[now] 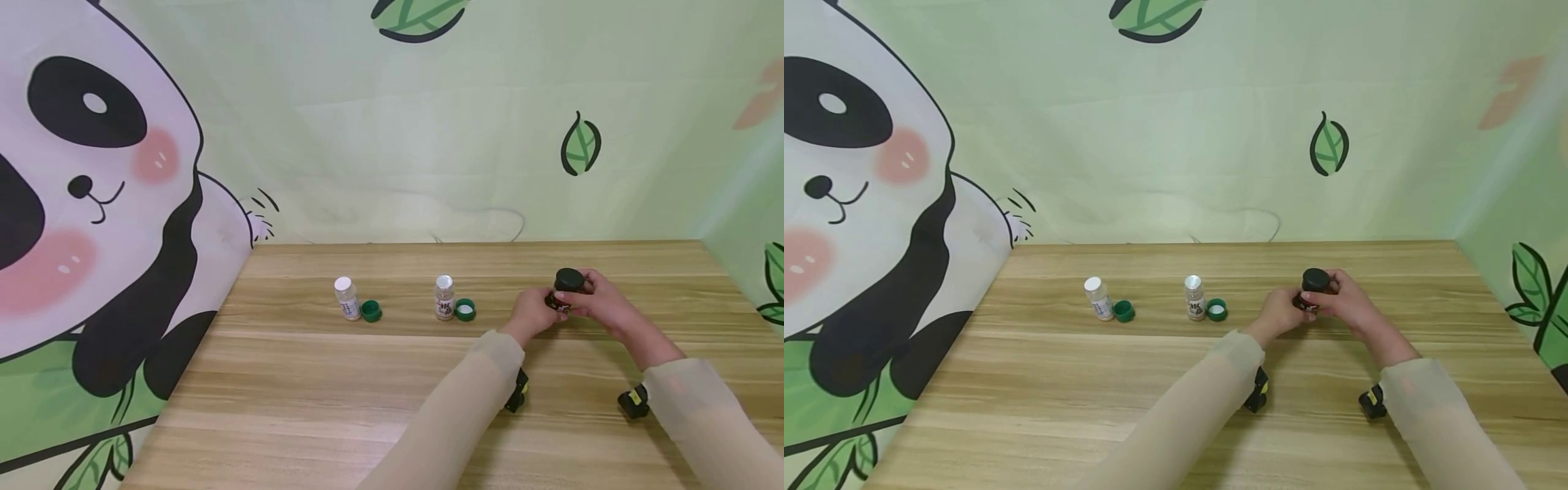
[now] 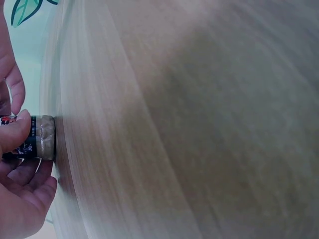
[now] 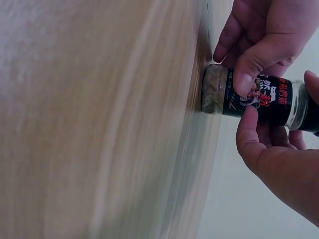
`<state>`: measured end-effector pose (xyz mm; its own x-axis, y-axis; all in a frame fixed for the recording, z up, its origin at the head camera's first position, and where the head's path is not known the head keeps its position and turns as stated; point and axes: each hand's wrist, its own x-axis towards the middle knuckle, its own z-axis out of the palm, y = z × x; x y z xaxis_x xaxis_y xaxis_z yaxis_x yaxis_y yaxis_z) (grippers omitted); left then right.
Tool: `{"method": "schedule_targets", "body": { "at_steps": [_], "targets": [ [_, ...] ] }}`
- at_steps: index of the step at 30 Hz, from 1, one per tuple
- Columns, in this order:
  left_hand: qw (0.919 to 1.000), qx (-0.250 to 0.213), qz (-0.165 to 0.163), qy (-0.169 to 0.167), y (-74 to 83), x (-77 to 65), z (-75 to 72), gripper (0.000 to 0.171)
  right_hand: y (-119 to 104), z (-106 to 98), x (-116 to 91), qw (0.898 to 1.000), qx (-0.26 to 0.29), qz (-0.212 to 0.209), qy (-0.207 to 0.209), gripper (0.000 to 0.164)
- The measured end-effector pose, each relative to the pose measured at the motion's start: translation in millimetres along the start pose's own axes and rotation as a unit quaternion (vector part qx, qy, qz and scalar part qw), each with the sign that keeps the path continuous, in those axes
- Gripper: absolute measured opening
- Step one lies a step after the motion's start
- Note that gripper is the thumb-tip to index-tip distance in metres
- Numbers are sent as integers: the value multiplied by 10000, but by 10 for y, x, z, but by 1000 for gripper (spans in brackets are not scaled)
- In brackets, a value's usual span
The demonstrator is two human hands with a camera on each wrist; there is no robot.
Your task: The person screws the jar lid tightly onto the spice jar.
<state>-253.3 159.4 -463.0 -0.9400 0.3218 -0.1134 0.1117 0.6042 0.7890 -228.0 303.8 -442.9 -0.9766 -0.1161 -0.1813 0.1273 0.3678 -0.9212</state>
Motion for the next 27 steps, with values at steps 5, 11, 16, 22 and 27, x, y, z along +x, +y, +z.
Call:
{"method": "schedule_targets", "body": {
  "at_steps": [5,11,16,22,27],
  "targets": [
    [10000,44,56,15,-14,13,16,28,-23,3,-17,9999,28,-32,-91,65],
    [10000,58,76,16,-19,13,10,26,-33,-94,-28,9981,15,-102,-613,68],
    [9999,89,26,37,-11,1,3,32,2,-205,-14,9948,-61,-278,-975,66],
    [10000,77,-54,-1,-4,-12,18,32,30,-240,-5,9946,-90,-250,-1007,63],
    [9999,141,-41,12,9,-14,8,31,5,-220,-8,9952,-100,-280,-927,62]
  ]
}}
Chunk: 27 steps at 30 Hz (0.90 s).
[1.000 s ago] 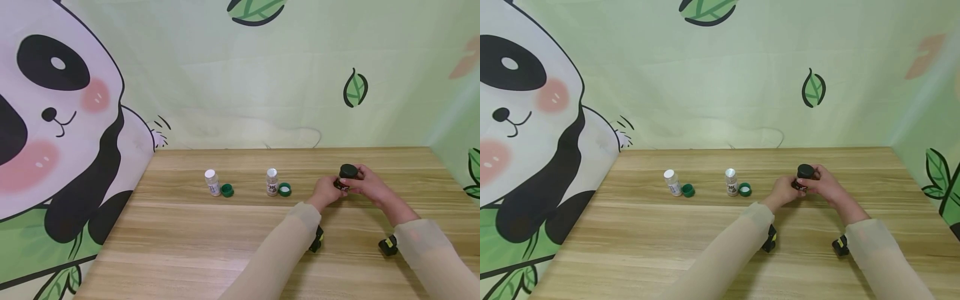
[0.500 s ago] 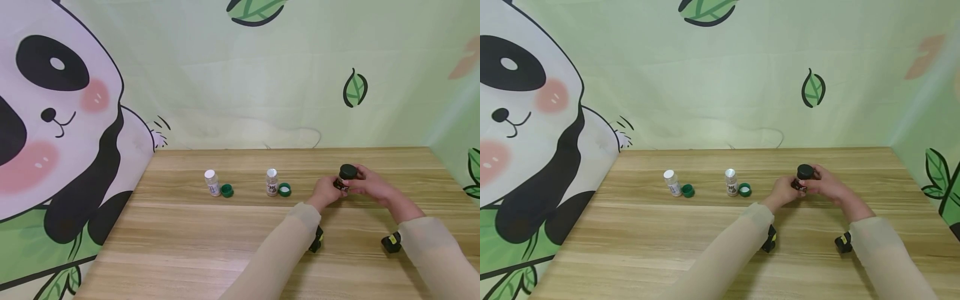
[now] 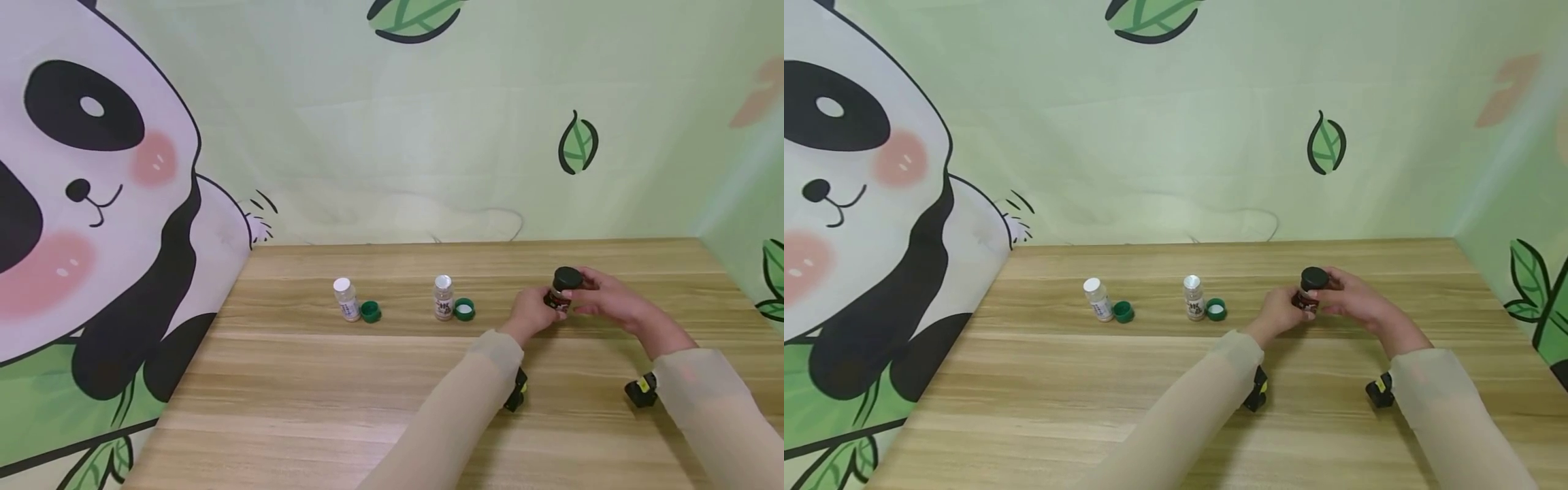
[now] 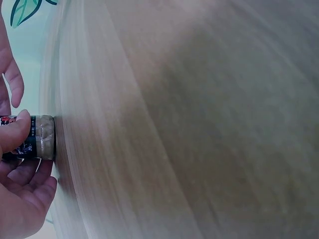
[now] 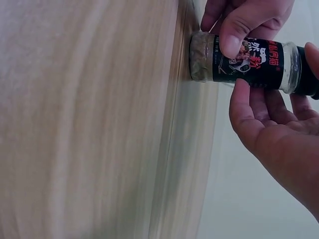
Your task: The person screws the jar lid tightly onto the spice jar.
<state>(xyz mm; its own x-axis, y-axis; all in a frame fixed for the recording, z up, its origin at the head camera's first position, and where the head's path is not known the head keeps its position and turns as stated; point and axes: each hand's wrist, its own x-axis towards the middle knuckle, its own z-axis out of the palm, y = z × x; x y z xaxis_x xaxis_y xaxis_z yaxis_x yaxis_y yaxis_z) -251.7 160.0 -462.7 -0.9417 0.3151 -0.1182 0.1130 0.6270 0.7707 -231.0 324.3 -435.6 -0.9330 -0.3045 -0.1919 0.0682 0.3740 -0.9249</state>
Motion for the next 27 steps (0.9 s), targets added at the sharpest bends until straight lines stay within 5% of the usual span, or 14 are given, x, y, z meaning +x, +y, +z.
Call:
{"method": "schedule_targets", "body": {
  "at_steps": [16,27],
  "targets": [
    [10000,-77,-20,5,-5,-7,-3,30,-22,119,-2,9977,-257,151,605,52],
    [10000,-59,-59,-5,14,-10,-16,30,-29,160,10,9962,-299,172,804,59]
  ]
}}
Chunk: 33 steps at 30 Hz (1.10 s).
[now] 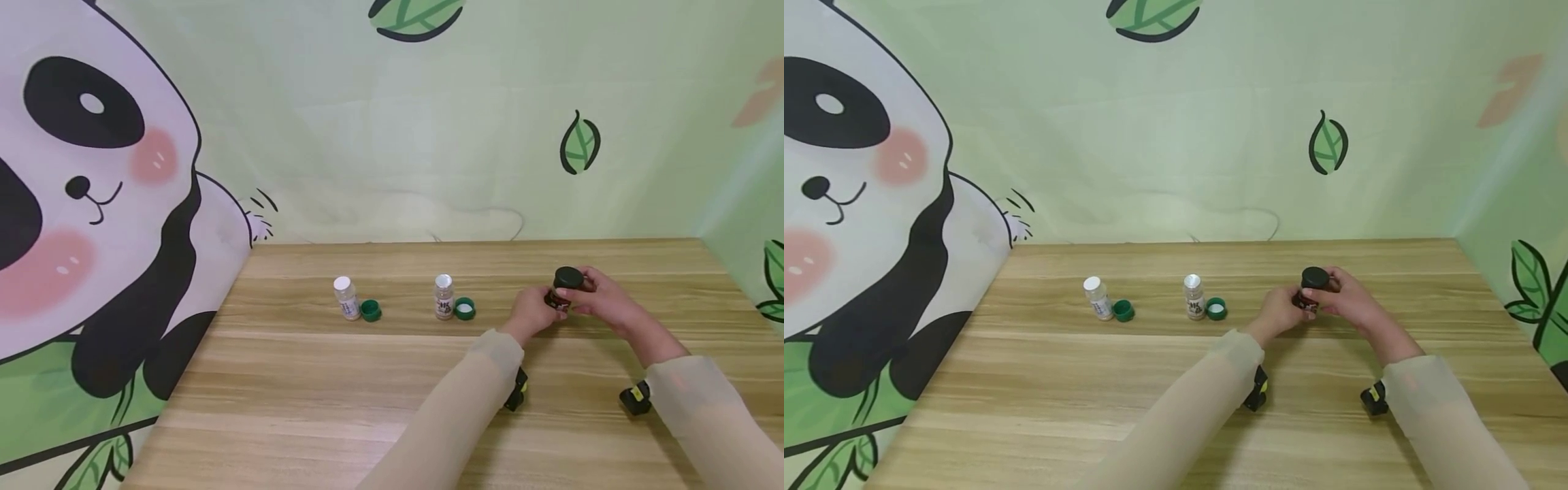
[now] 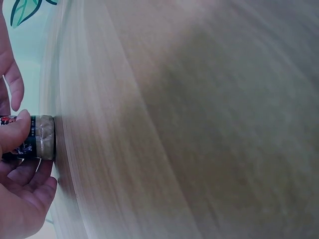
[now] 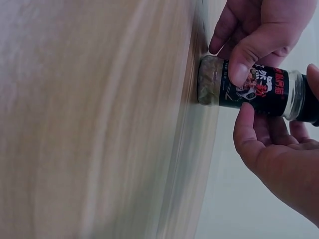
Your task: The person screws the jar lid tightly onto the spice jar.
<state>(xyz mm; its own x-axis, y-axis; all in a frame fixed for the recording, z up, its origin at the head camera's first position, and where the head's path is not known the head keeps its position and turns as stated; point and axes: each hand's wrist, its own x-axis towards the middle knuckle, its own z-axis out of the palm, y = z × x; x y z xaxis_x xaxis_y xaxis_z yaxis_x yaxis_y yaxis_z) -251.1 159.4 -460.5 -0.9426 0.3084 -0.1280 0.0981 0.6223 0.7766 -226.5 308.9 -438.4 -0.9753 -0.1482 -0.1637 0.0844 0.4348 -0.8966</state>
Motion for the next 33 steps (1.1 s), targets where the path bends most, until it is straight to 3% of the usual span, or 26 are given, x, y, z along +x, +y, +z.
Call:
{"method": "schedule_targets", "body": {
  "at_steps": [10,18,26,33],
  "targets": [
    [9999,34,158,-56,-55,84,30,30,-2,36,5,9999,95,3,141,64],
    [9999,101,4,-39,-4,6,-12,33,13,70,18,9995,107,109,290,61],
    [9996,251,138,50,-18,34,14,31,4,106,10,9982,244,122,533,53],
    [9996,240,148,73,-27,12,3,31,19,112,6,9986,205,120,471,57]
  ]
}}
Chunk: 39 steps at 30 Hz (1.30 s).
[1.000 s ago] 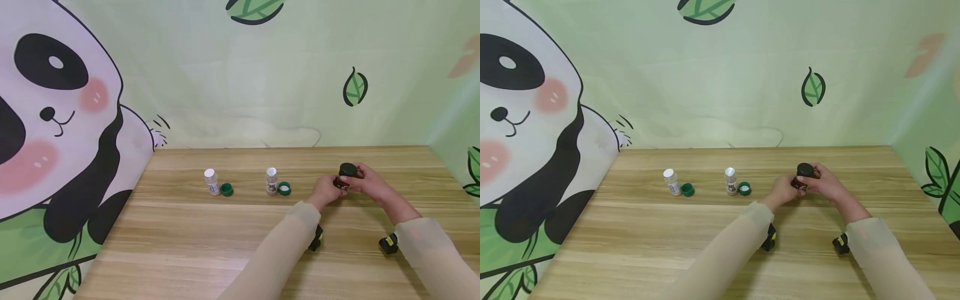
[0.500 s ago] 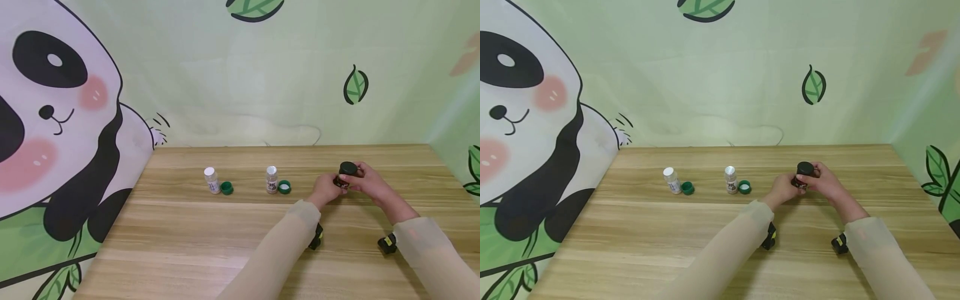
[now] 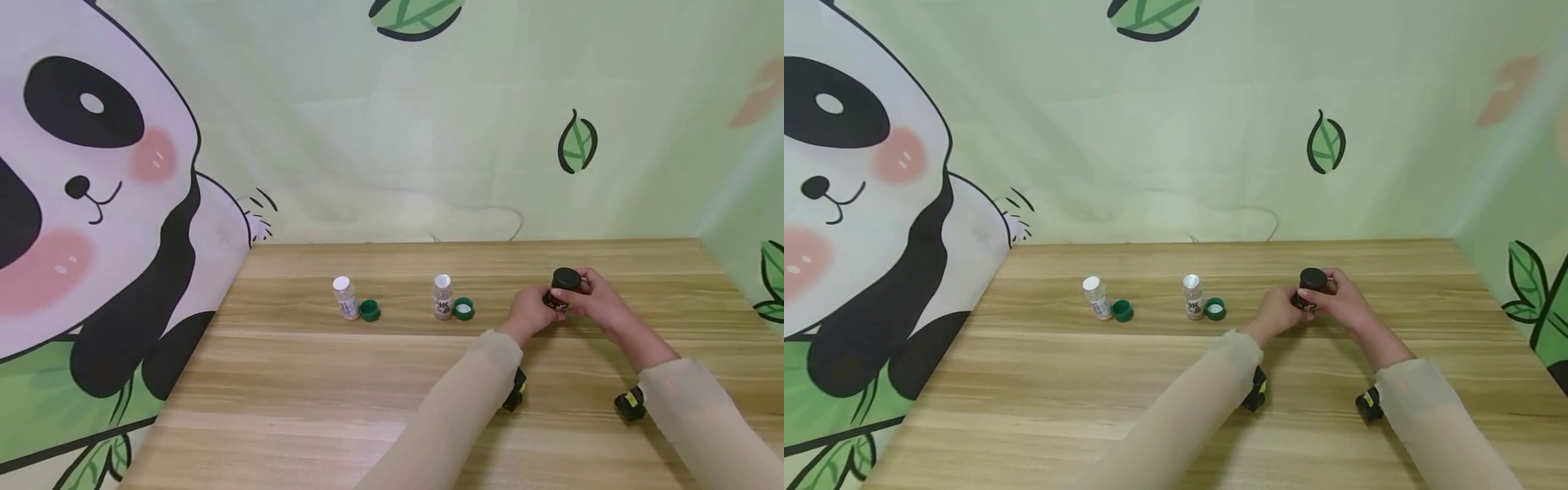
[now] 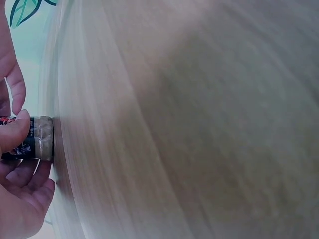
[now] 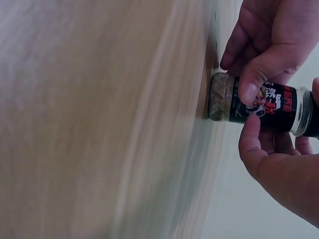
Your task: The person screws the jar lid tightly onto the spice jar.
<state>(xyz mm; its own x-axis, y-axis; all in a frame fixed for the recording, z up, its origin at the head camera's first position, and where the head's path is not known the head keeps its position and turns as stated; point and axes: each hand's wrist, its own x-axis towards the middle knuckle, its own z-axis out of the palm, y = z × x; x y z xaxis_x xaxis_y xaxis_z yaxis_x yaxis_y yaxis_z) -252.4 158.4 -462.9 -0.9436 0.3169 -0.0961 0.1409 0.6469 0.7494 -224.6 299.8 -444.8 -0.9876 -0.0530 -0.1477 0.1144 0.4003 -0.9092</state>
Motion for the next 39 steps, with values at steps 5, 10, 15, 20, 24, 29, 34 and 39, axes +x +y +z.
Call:
{"method": "schedule_targets", "body": {
  "at_steps": [5,10,15,20,24,29,34,39],
  "targets": [
    [10000,-63,30,-15,-11,-21,-4,34,6,-9,-11,9999,-25,-33,-141,61],
    [9992,-397,-14,-52,-14,-19,-12,38,-1,-17,-13,9997,-22,-79,-233,66],
    [9994,-349,18,-61,-12,-31,-44,34,-20,-10,-14,9997,-69,-99,-217,65],
    [9995,-284,115,-110,-32,-20,-60,34,-39,-7,-25,9995,-120,-96,-261,66],
    [9992,-206,250,-220,-58,0,-72,39,-53,-6,-32,9994,-154,-90,-297,67],
    [9986,-269,274,-371,-57,-1,-120,53,-67,-14,-44,9988,-311,-107,-374,69],
    [9983,-259,323,-419,6,-43,-239,62,-69,-33,-44,9976,-526,-167,-425,69],
    [9981,-280,301,-463,83,-126,-411,61,-68,-59,-30,9970,-647,-119,-396,71]
  ]
}}
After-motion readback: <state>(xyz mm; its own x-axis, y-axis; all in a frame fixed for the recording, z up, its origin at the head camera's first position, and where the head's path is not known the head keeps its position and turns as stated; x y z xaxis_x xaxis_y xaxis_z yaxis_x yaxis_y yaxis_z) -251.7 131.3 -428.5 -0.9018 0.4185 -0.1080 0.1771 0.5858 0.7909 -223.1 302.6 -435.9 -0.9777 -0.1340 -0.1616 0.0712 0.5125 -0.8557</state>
